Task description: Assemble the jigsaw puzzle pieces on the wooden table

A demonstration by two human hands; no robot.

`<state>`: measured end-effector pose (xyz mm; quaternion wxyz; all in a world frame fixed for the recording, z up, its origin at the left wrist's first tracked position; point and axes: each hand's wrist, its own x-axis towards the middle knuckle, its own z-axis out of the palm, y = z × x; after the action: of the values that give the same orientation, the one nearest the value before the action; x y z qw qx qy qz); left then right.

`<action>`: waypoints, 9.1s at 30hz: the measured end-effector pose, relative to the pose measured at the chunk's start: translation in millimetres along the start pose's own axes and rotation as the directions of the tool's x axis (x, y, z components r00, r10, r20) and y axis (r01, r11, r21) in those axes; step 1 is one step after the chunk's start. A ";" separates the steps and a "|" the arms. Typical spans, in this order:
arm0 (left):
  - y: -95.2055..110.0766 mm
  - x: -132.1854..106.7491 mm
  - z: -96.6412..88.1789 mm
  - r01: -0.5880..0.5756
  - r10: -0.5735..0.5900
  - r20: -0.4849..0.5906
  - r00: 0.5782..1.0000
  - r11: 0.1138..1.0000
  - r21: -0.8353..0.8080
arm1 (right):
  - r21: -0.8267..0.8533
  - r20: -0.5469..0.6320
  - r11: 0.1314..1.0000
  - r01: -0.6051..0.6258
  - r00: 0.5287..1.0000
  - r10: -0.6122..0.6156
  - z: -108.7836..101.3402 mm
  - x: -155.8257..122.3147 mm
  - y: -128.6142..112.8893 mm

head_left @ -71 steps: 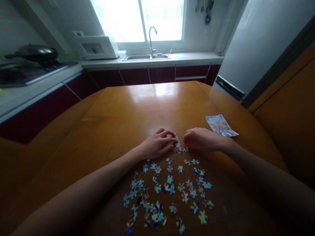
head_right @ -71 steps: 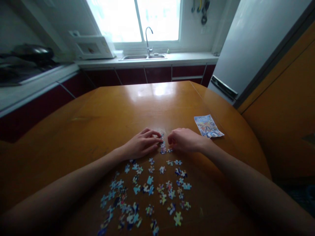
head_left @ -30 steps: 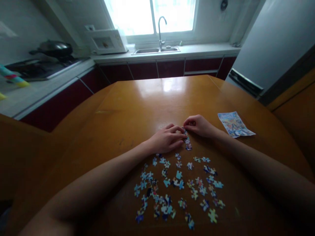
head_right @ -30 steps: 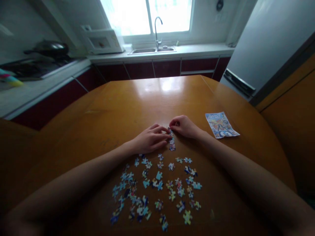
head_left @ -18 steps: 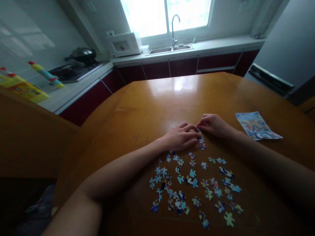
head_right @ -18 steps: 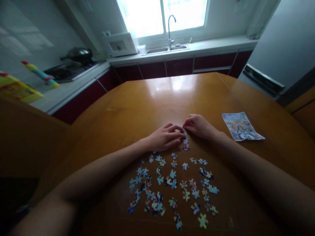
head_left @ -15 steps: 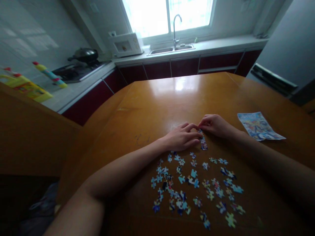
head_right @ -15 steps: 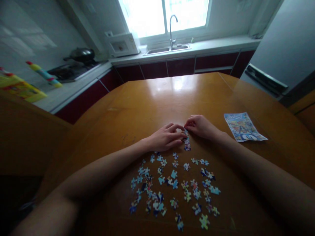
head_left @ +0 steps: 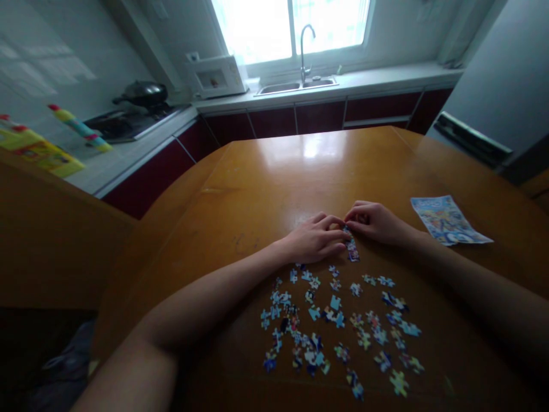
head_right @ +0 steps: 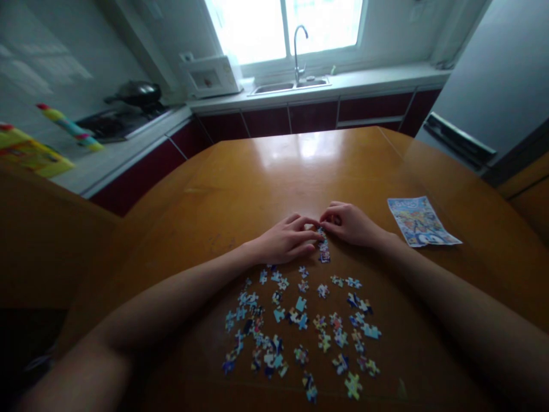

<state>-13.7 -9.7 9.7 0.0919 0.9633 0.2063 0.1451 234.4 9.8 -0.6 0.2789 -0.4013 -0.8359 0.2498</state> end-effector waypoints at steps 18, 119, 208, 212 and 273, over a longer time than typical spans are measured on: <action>2.1 1.0 -0.5 0.000 0.000 0.001 1.000 1.000 0.010 | -0.175 0.032 0.976 0.127 0.992 -0.123 -0.9 -6.4 6.6; -5.0 1.7 1.8 0.043 -0.049 -0.061 0.997 0.995 -0.094 | 0.102 -0.101 0.995 0.003 0.995 0.008 -0.3 1.0 7.8; -15.1 4.8 5.2 0.293 -0.397 -0.350 0.848 0.903 -0.315 | 0.654 0.057 0.735 -0.179 0.980 0.188 6.2 -1.5 -95.7; -13.9 3.0 3.0 0.237 -0.332 -0.368 0.868 0.931 -0.279 | 0.621 -0.102 0.768 -0.157 0.955 0.278 -6.3 7.5 -64.2; -4.1 5.2 0.0 0.060 -0.061 -0.064 0.996 0.998 -0.013 | -0.038 -0.192 0.993 -0.110 0.976 0.100 11.2 9.1 1.8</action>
<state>-10.7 -3.9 10.0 0.0949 0.9509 0.2374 0.1745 223.1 16.0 -7.4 0.3340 -0.4736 -0.7889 0.2043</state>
